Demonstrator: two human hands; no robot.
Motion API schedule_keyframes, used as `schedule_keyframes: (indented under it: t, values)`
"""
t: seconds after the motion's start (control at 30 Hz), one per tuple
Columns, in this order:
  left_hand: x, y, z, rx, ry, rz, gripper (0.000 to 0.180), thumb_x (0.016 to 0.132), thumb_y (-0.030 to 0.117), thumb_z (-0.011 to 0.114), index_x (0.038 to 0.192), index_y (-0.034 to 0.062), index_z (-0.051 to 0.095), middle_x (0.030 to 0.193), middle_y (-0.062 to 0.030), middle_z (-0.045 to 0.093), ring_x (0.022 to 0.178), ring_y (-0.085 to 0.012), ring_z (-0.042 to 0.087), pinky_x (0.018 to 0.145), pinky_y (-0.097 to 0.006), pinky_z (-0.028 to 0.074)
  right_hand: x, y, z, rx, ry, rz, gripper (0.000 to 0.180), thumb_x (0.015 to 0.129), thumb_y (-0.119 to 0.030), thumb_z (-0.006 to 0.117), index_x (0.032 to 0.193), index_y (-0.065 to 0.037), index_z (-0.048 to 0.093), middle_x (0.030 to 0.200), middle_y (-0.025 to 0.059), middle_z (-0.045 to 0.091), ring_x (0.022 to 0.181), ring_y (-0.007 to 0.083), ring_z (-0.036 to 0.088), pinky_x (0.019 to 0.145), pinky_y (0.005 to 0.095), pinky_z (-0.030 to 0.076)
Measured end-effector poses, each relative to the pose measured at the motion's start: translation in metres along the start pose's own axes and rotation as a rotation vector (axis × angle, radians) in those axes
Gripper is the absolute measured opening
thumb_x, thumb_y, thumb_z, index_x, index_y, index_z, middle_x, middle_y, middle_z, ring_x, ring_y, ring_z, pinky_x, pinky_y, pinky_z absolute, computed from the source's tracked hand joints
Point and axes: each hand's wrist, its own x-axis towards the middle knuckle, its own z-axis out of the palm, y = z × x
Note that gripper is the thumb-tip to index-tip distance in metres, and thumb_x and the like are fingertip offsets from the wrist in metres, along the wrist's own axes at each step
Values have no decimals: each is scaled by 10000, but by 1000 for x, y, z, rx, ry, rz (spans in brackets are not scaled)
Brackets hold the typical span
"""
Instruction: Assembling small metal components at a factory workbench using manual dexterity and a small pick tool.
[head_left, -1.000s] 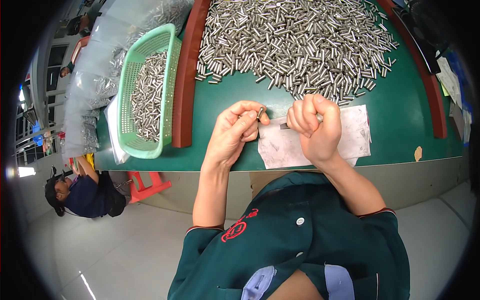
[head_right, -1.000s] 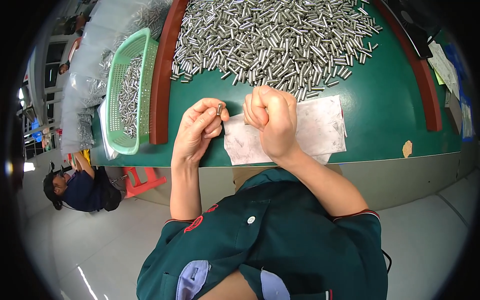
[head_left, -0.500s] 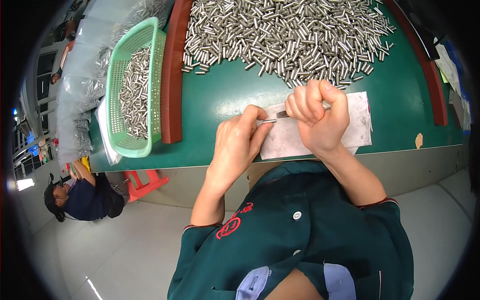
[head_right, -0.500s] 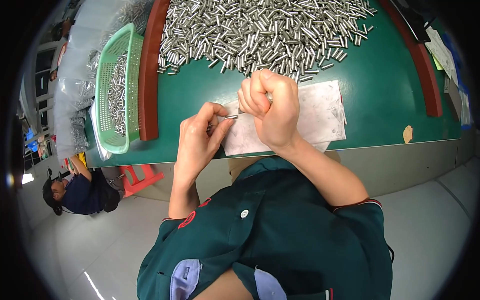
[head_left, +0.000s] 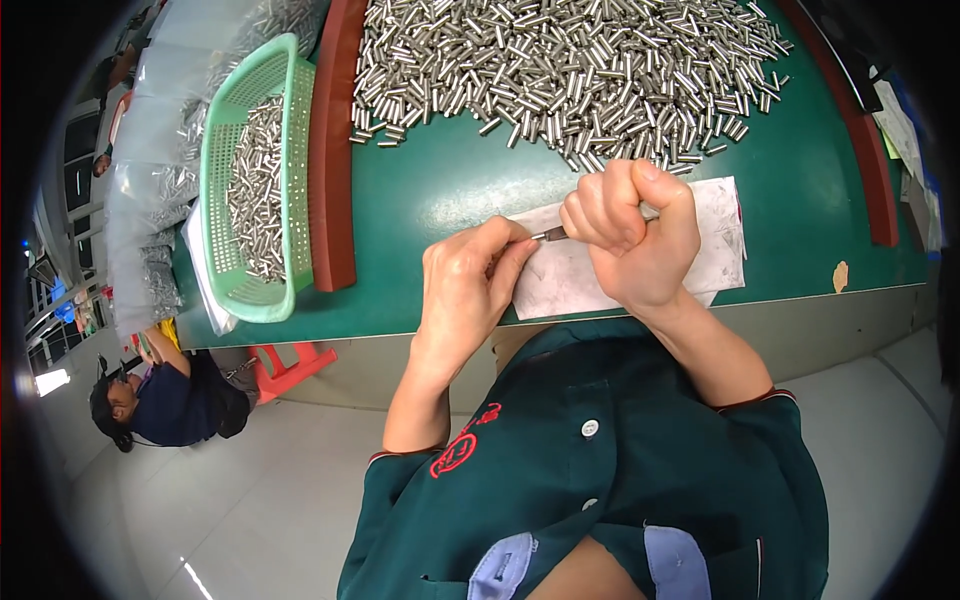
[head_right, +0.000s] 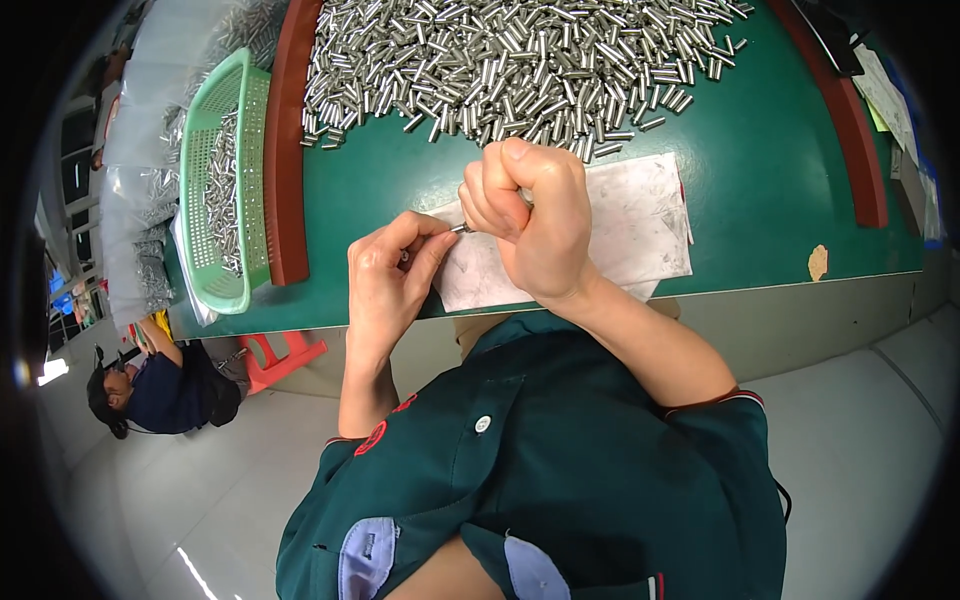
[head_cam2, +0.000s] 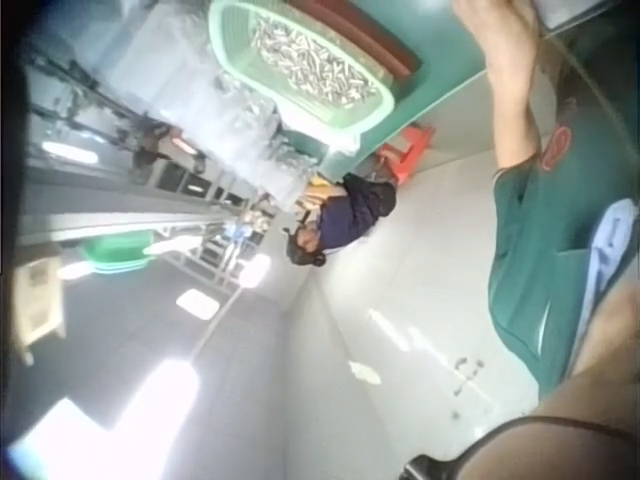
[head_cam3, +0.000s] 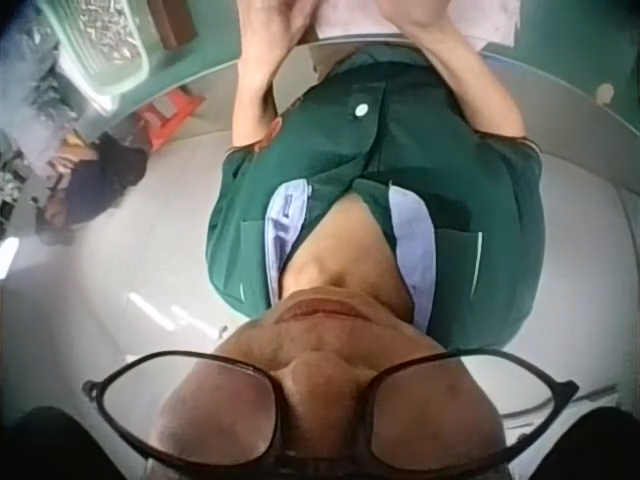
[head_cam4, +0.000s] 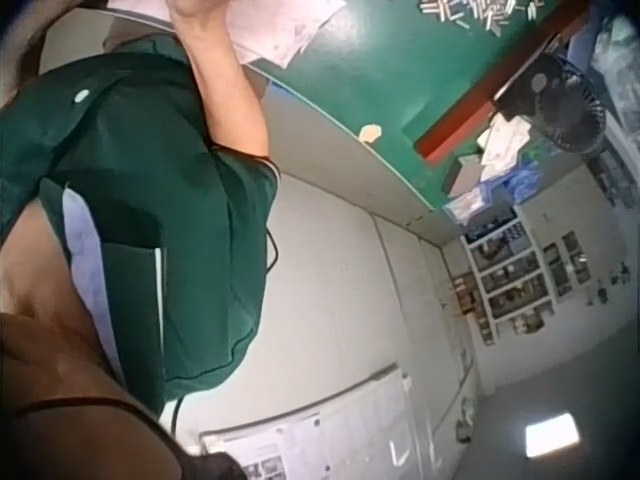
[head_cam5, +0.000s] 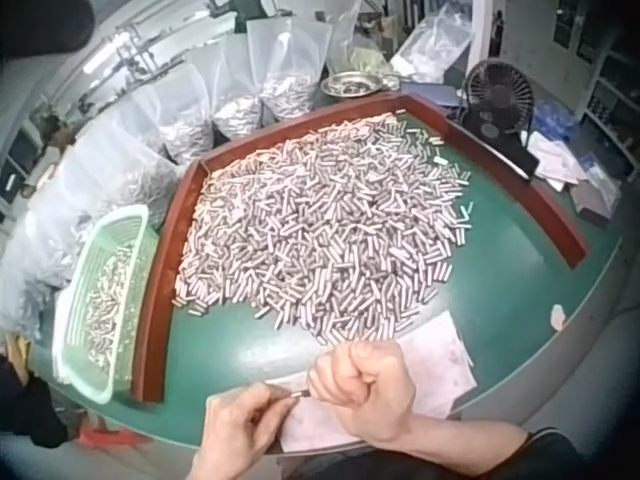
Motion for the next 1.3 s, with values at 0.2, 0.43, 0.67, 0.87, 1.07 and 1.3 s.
schedule_keyframes:
  t: [0.2,0.43,0.67,0.87,1.07,1.3]
  values:
    - [-2,-6,5,-12,37,19,97,686,15,637,669,4,542,523,-106,504,437,-230,486,432,-314,375,0,4,1,-62,-18,-34,388,853,-235,290,484,-118,272,418,-37,229,398,80,162,415,255,162]
    - [-1,-6,4,-53,44,19,103,679,11,637,648,1,540,519,-108,502,437,-242,480,433,-321,375,-3,5,11,-268,-17,-86,401,864,-206,327,483,-99,263,431,-25,231,412,75,185,420,248,167]
    - [-4,-2,-1,-130,45,-56,90,726,26,622,702,9,536,485,-39,458,425,-142,437,420,-261,344,-3,3,14,-422,-8,-128,332,825,-133,349,520,-32,270,457,7,284,423,84,252,396,263,207]
    - [-2,-20,-14,-1542,-175,-420,65,854,88,498,858,26,480,740,-70,490,487,-33,259,449,-161,266,0,1,12,-110,12,0,349,829,-119,319,487,-73,267,448,-16,269,424,68,218,413,237,194]
    - [5,-11,-17,-1466,-117,-524,122,878,101,454,916,-5,501,682,-35,415,519,-36,282,432,-157,251,1,1,10,-74,24,-6,347,830,-126,312,489,-80,260,443,-12,258,414,73,206,408,239,178]
    - [33,-10,-14,-719,78,-306,135,796,118,604,739,9,548,566,54,425,496,-13,328,439,-192,263,2,0,8,-70,10,-7,343,824,-119,312,486,-80,261,442,-9,261,413,72,201,406,238,176]
